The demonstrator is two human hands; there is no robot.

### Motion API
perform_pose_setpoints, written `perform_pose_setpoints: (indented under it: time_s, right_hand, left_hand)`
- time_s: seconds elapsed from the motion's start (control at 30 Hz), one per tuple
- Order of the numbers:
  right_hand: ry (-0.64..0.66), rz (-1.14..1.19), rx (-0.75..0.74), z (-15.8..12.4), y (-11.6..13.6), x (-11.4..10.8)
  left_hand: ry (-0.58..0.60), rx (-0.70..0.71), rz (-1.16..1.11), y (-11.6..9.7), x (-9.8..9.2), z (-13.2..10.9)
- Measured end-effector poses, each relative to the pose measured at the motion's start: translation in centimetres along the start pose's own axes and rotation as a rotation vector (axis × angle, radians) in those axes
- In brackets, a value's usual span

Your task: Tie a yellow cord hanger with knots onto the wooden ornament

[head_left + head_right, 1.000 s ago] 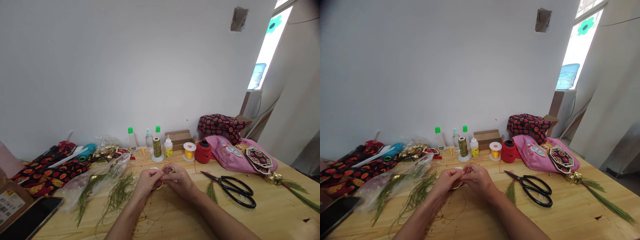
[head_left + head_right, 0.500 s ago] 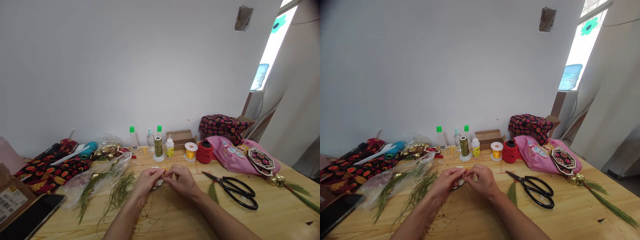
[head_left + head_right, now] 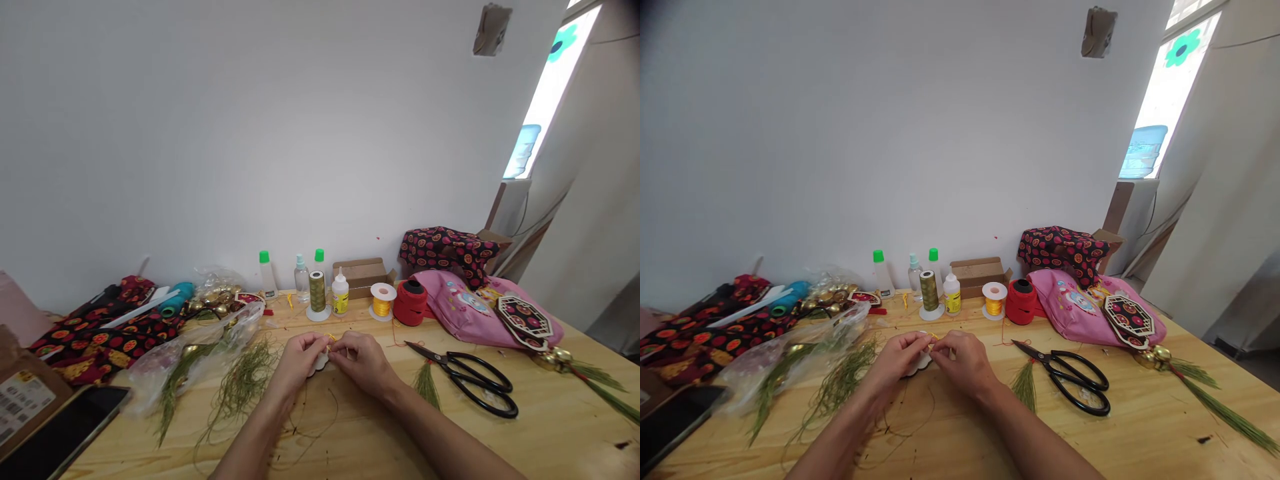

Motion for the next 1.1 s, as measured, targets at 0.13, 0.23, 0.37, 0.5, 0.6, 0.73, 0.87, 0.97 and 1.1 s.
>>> perform_pose_setpoints:
  time_s: [0.13, 0.23, 0.37, 0.5, 0.6, 0.73, 0.87, 0.97, 1.1]
  right_hand:
    - [-0.032, 0.023, 0.070, 0.1, -0.9, -0.3]
    - [-0.062, 0.033, 0.121, 0.0, -1.5, -0.4]
    - [-0.095, 0.071, 0.142, 0.0, -1.9, -0.4]
    - [-0.151, 0.156, 0.152, 0.1, -1.9, -0.8]
    - [-0.139, 0.235, 0.154, 0.2, -1.7, -0.7]
    - [-0.097, 0.297, 0.160, 0.2, -1.7, -0.2]
    - [-0.068, 0.399, 0.278, 0.0, -2.4, 0.3]
    - [-0.074, 0.473, 0.335, 0.0, -2.6, 0.3]
    - [-0.059, 0.522, 0.367, 0.1, -2.8, 0.5]
  left_hand:
    - [0.014, -0.006, -0.015, -0.3, 0.2, -0.3]
    - [0.043, -0.021, -0.010, -0.4, 0.6, -0.4]
    - [0.054, -0.031, 0.010, -0.3, 0.6, -0.3]
    - [0.039, -0.007, 0.036, 0.1, 0.3, 0.0]
    - [0.022, 0.025, 0.054, 0.4, 0.1, 0.3]
    - [0.021, 0.051, 0.073, 0.6, 0.0, 0.3]
    - [0.030, 0.082, 0.106, 0.4, 0.2, 0.2]
    - [0.036, 0.120, 0.156, 0.3, 0.3, 0.3]
    - [0.017, 0.144, 0.194, 0.2, 0.1, 0.4]
Point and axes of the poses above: each hand's wrist, its own z-axis towards the middle knuckle, its own x-axis out of the palm, y = z × x, the point moved 8 cm from there along z, towards the middle knuckle, and after that the axes turned 3 degrees about -x, right-handed, at the moved point
